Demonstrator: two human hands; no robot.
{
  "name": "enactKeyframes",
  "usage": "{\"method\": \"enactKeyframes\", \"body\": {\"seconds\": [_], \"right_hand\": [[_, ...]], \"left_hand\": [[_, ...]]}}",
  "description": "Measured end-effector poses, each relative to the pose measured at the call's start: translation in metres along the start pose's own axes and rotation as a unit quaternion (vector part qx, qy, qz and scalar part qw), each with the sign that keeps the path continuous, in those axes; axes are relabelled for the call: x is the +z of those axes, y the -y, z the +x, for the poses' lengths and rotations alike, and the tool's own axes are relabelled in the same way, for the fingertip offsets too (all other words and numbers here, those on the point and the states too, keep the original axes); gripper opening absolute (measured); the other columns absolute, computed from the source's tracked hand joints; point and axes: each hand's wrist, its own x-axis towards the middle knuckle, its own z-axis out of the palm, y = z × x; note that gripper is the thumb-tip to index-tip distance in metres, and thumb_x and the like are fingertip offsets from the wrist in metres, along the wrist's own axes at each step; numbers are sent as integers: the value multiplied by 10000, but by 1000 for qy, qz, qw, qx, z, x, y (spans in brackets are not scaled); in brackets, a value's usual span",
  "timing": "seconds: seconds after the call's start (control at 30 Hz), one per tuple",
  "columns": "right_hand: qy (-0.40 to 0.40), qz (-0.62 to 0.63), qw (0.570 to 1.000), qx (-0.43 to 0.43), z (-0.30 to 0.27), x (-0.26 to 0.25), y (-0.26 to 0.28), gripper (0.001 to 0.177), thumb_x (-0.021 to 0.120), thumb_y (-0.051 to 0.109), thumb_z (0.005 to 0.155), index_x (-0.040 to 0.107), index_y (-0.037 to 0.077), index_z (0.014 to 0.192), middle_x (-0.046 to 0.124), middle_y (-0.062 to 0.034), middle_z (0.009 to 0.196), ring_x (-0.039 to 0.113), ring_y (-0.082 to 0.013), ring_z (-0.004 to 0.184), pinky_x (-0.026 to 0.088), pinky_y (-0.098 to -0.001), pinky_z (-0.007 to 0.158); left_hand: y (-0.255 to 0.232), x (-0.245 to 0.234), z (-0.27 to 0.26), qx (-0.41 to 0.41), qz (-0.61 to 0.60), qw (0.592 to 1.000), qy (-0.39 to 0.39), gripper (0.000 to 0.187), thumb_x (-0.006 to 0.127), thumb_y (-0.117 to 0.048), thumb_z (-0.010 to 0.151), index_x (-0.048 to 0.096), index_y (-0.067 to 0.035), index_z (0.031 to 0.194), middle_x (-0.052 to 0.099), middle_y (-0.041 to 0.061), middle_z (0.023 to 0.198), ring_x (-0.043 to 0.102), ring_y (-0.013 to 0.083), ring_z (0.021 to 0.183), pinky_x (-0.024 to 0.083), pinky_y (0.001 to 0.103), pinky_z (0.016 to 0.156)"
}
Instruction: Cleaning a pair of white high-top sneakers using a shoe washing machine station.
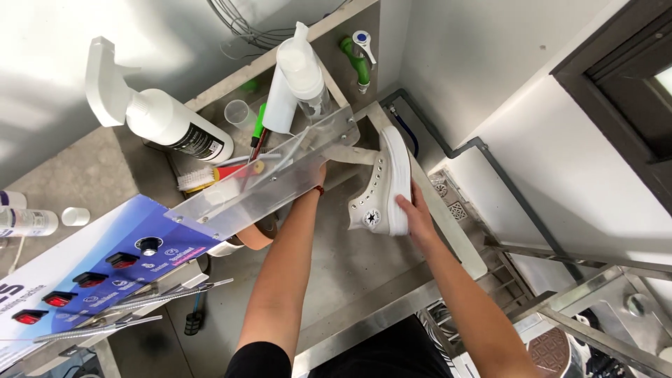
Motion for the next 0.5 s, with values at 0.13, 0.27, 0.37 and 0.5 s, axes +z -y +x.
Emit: {"method": "enactKeyframes", "body": {"seconds": [0.13,0.27,0.37,0.5], "right_hand": [[56,-8,998,-18,41,6,8,764,627,180,931,278,85,1604,420,-128,1597,467,-236,1416,404,-346,1136],[111,-115,986,-57,71,18,10,805,673,209,922,301,77,1623,477,-151,1573,488,-235,1412,385,-334,1143],[161,-114,979,-52,69,34,-5,899,733,227,874,269,74,1628,477,-164,1565,490,-252,1406,388,-350,1145],[138,-89,986,-20,65,48,-50,1147,848,201,702,184,85,1629,454,-179,1542,469,-286,1403,372,-395,1147]], "left_hand": [[18,-26,-9,-6,30,1000,-6,304,621,-303,954,716,-91,1149,710,190,1159,652,397,1070,504,492,931],[33,-46,-19,-12,55,998,-16,310,610,-299,950,716,-77,1138,708,205,1156,649,408,1074,499,501,938],[48,-54,-31,-16,77,997,-17,316,602,-297,946,715,-66,1130,706,216,1153,647,416,1077,496,508,943],[62,-63,-46,-18,105,994,-16,324,591,-294,942,715,-52,1120,705,231,1149,644,426,1081,492,517,949]]}}
